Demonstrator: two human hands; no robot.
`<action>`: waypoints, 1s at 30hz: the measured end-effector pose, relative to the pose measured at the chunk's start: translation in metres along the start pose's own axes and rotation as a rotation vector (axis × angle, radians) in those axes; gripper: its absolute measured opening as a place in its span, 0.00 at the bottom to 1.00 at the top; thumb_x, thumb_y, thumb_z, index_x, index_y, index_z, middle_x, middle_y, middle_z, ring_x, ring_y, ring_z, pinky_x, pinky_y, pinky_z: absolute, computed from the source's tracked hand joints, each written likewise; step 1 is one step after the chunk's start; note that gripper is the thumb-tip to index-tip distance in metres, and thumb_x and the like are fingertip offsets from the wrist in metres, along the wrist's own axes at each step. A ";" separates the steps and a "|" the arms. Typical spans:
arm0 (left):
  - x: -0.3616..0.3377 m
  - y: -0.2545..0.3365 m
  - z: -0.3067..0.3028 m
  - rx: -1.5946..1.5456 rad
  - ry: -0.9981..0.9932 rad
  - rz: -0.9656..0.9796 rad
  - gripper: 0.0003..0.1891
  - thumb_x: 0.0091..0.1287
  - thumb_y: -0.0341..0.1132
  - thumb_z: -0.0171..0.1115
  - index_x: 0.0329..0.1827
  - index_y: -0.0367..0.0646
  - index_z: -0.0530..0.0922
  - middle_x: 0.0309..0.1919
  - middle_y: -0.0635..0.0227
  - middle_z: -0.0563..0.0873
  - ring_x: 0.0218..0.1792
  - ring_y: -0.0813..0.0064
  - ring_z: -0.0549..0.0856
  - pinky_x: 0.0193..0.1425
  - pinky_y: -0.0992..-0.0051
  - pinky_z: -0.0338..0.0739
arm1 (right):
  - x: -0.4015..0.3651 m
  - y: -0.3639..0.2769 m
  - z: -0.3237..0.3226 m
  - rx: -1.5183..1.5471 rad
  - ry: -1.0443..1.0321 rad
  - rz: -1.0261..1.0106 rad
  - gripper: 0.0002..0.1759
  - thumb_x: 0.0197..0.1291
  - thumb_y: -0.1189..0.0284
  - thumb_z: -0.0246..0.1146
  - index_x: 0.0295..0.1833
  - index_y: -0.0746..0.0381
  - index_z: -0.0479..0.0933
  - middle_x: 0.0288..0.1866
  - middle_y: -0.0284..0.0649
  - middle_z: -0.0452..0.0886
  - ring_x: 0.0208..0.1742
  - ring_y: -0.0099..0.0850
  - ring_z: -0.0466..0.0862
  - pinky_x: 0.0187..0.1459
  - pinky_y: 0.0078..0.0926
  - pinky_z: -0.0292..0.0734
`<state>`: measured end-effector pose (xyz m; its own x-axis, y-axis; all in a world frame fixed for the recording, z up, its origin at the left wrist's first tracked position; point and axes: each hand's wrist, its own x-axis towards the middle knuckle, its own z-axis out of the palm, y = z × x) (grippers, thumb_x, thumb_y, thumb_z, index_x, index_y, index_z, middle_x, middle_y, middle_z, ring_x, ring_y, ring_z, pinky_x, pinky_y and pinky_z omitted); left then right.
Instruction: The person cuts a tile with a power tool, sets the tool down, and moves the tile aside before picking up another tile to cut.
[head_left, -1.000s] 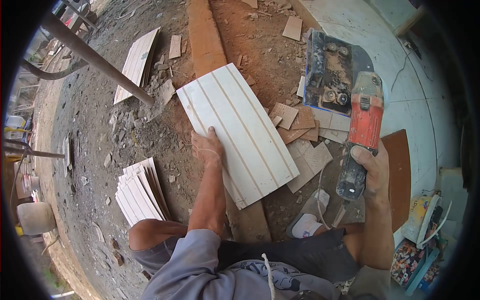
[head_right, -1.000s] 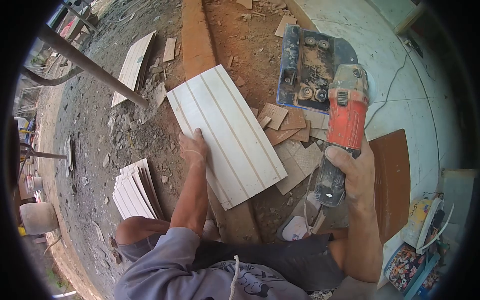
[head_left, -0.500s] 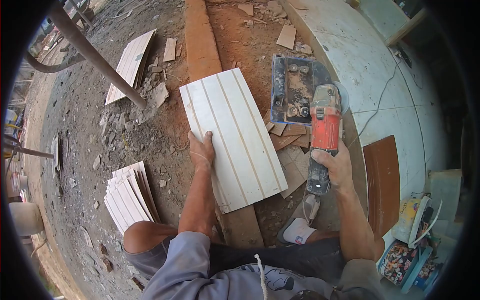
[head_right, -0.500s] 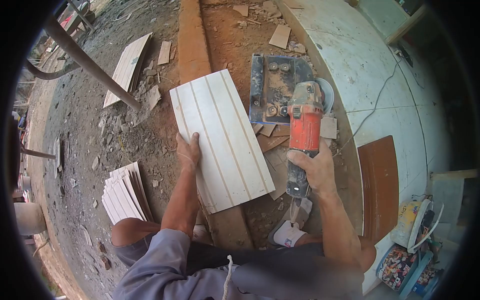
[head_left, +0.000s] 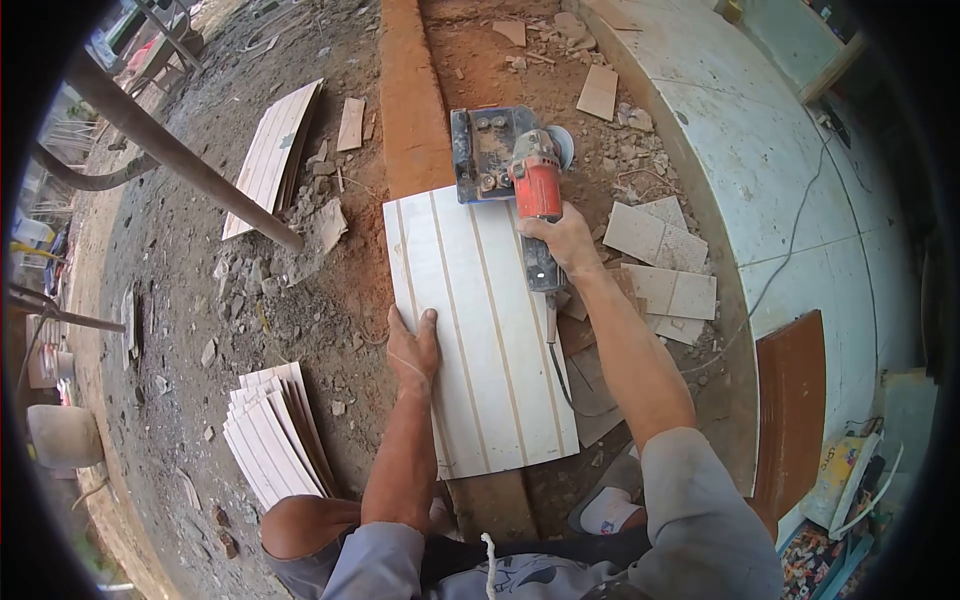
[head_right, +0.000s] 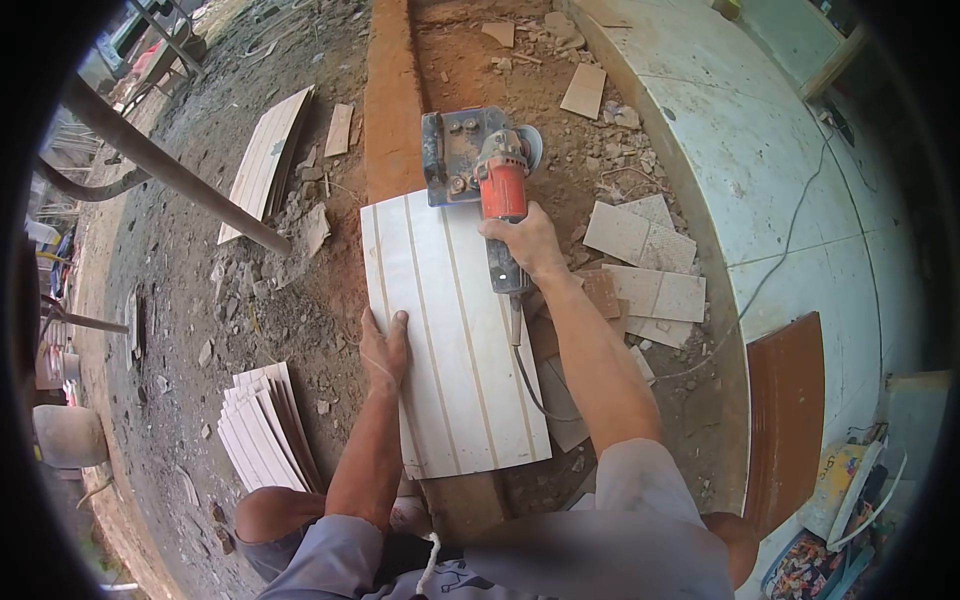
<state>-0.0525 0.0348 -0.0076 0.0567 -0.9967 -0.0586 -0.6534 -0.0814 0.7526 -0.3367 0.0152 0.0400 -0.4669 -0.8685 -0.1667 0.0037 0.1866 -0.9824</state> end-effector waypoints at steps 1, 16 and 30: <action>-0.001 0.000 0.000 0.035 0.000 0.001 0.38 0.68 0.50 0.64 0.71 0.28 0.64 0.57 0.35 0.80 0.60 0.42 0.80 0.65 0.58 0.73 | 0.010 -0.001 0.002 0.009 -0.040 0.007 0.27 0.44 0.64 0.76 0.47 0.69 0.77 0.37 0.40 0.83 0.33 0.27 0.82 0.37 0.27 0.78; 0.000 0.003 0.001 0.084 -0.027 -0.055 0.41 0.68 0.56 0.61 0.72 0.29 0.63 0.59 0.36 0.79 0.61 0.41 0.79 0.66 0.56 0.73 | 0.089 0.018 0.009 -0.047 -0.120 0.070 0.28 0.43 0.63 0.77 0.44 0.71 0.78 0.35 0.42 0.82 0.33 0.28 0.82 0.37 0.27 0.78; 0.000 0.008 -0.003 0.139 -0.048 -0.088 0.42 0.69 0.59 0.59 0.73 0.30 0.62 0.59 0.36 0.79 0.60 0.40 0.80 0.65 0.54 0.73 | 0.085 0.013 0.003 -0.036 -0.154 0.161 0.25 0.47 0.63 0.75 0.47 0.66 0.79 0.36 0.36 0.82 0.33 0.25 0.80 0.37 0.26 0.76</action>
<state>-0.0557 0.0342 0.0001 0.0840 -0.9844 -0.1544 -0.7460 -0.1649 0.6452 -0.3740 -0.0575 0.0126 -0.3221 -0.8857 -0.3345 0.0342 0.3422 -0.9390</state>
